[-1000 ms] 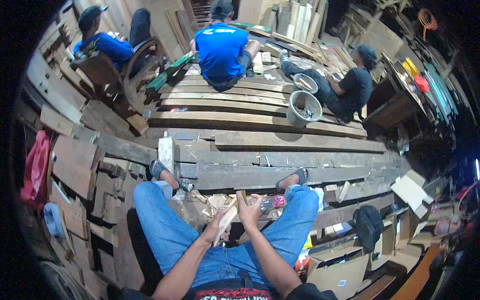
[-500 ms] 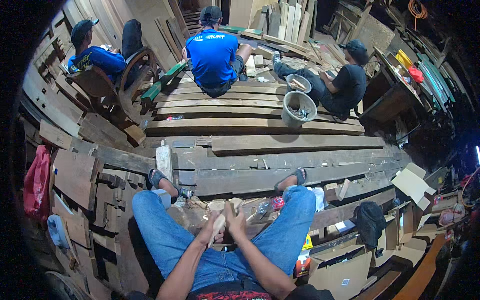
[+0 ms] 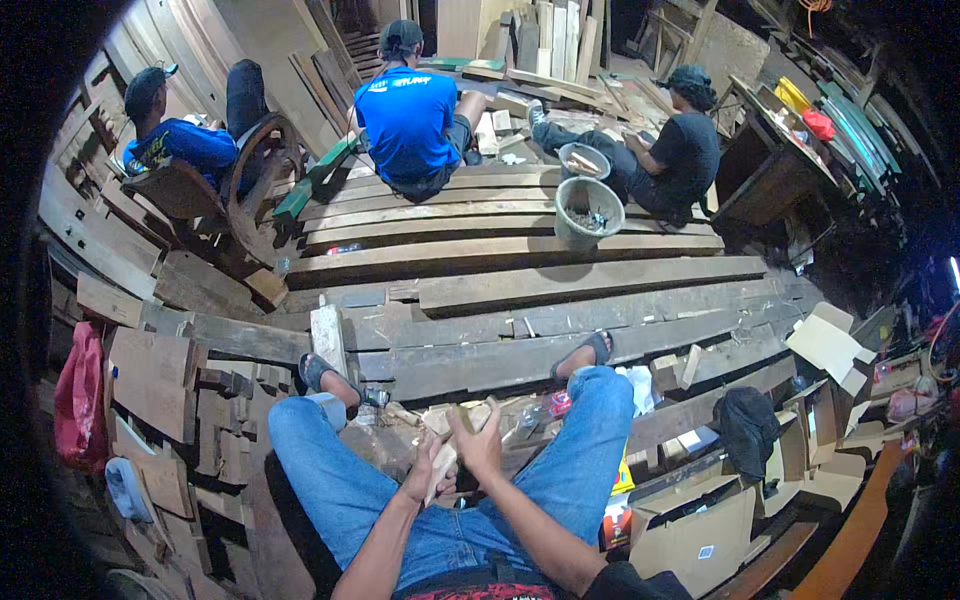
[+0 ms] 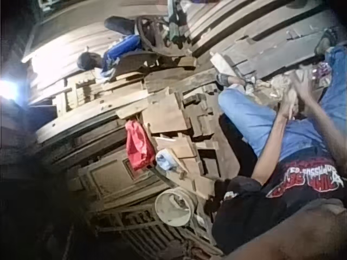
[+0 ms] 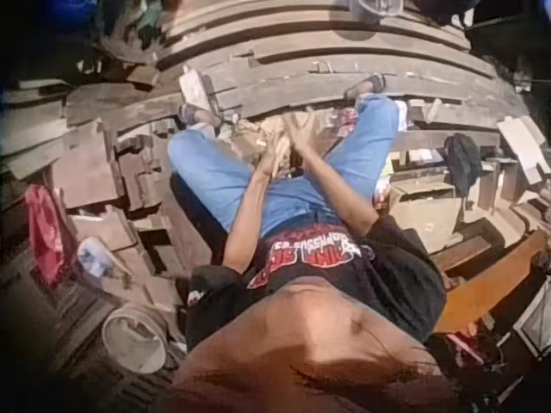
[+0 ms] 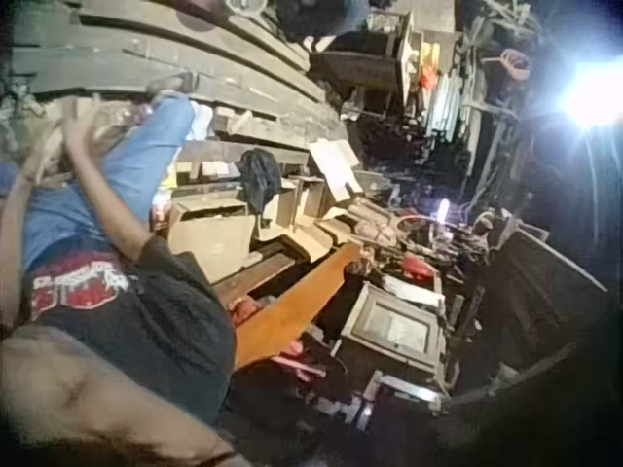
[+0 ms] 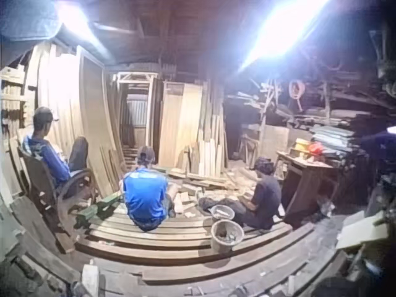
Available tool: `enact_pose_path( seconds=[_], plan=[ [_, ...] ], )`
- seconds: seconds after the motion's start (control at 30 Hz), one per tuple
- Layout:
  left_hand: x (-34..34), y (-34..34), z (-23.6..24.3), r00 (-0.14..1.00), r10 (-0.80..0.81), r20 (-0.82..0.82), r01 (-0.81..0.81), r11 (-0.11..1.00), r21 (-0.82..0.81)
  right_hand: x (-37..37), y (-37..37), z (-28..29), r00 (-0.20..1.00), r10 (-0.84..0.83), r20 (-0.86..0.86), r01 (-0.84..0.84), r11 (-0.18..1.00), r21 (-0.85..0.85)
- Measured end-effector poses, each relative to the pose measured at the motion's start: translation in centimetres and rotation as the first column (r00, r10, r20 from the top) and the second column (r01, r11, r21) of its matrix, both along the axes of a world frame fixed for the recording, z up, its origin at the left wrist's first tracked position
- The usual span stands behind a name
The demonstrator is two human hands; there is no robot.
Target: The person sands a shaped wooden piece using sandpaper, rotating the wood to rub the paper along different edges and surfaces by hand.
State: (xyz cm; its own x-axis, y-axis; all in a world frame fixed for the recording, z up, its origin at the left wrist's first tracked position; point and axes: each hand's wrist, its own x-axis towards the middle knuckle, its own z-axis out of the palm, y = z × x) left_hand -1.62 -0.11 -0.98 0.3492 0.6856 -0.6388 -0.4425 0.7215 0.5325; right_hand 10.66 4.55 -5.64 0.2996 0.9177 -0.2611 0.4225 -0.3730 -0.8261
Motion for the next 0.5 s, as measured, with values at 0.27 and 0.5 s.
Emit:
enact_pose_path(
  seconds=[0.27, 0.5],
  plan=[
    [0.0, -0.4, -1.7, 0.997, -0.061, -0.049, 0.064, 0.995, 0.075, -0.1, 0.3, 0.1, 0.962, -0.191, -0.193, 0.151, 0.967, -0.203],
    [-0.8, -0.2, -0.8, 0.994, -0.1, -0.037, 0.102, 0.992, 0.077, 0.4, 3.2, 0.6, 0.897, -0.266, -0.354, 0.235, 0.964, -0.127]
  ],
)
